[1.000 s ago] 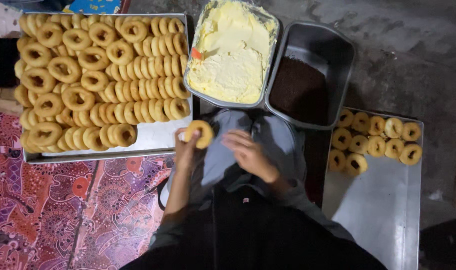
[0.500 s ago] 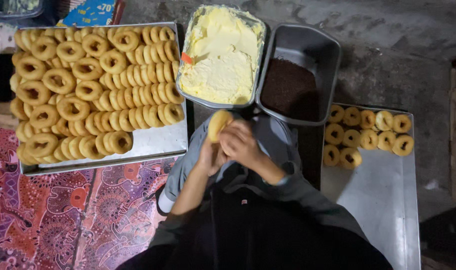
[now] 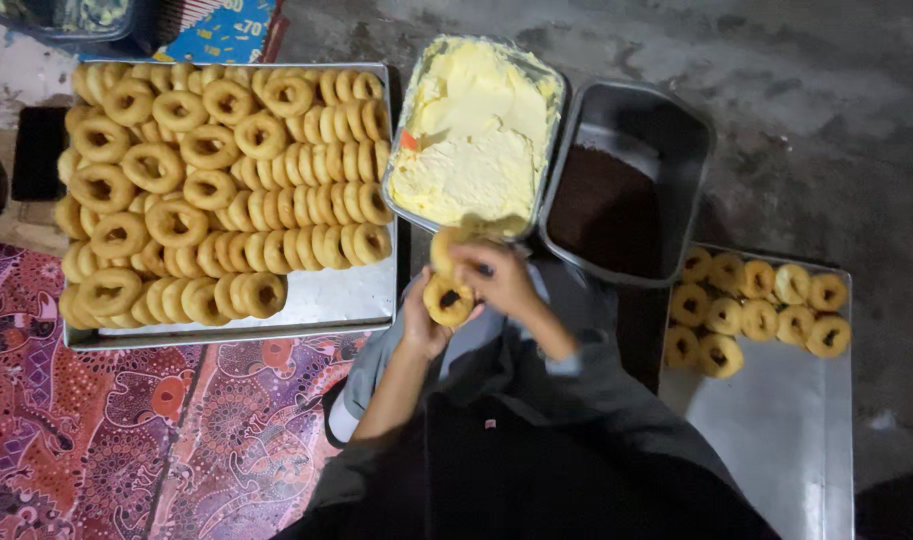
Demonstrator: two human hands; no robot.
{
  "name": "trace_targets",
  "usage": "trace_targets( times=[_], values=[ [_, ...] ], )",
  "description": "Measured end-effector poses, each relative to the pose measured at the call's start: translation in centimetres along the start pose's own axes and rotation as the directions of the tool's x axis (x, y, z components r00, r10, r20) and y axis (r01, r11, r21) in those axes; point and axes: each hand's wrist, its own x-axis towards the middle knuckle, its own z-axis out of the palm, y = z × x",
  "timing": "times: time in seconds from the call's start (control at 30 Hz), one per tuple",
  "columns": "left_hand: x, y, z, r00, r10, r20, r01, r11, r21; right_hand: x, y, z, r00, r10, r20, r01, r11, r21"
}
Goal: The person repeatedly picks donuts from a tray, fills them with a yellow cream using a spatula, and then rolls them in a dark powder before placing them on a separate tray. The process is repeated for multiple donuts throughout the clip.
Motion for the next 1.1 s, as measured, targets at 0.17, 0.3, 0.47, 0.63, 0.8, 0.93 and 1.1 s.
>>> trace_targets(
  times=[0.17, 0.3, 0.47, 0.63, 0.8, 0.93, 1.1],
  values=[
    [3.2, 1.9, -2.9, 0.984, 0.099, -0.15, -0.111, 0.991, -0.074, 9.6, 5.0, -1.9, 0.967, -0.172, -0.19, 0.09, 0.921, -0.378],
    [6.9, 3.7, -3.7, 0.957, 0.237, -0.169, -0.253, 0.964, -0.079, 8.5, 4.9, 0.7, 0.999, -0.043, 0.005, 0.043, 0.991, -0.124],
    [9.3, 4.0, -3.8, 0.943, 0.285, -0.171, -0.3, 0.951, -0.075, 7.4, 5.7, 0.1, 0.945, -0.323, 0.048, 0.322, 0.898, -0.3],
    [9.8, 3.7, -4.4, 0.945, 0.283, -0.166, -0.301, 0.948, -0.1, 8.5, 6.3, -1.3, 0.97, -0.166, -0.179, 0.078, 0.906, -0.416],
    [9.7, 3.7, -4.7, 0.947, 0.282, -0.153, -0.287, 0.958, -0.013, 7.1, 4.7, -0.6, 0.934, -0.331, 0.135, 0.348, 0.929, -0.128],
    [9.3, 3.8, -3.7, 0.939, 0.327, -0.103, -0.328, 0.944, 0.006, 7.4, 4.5, -1.6, 0.99, -0.101, -0.097, 0.044, 0.881, -0.471],
    [9.1, 3.9, -1.7, 0.94, 0.288, -0.183, -0.275, 0.957, 0.096, 7.1, 4.6, -1.3, 0.948, -0.301, 0.101, 0.312, 0.942, -0.12]
  ],
)
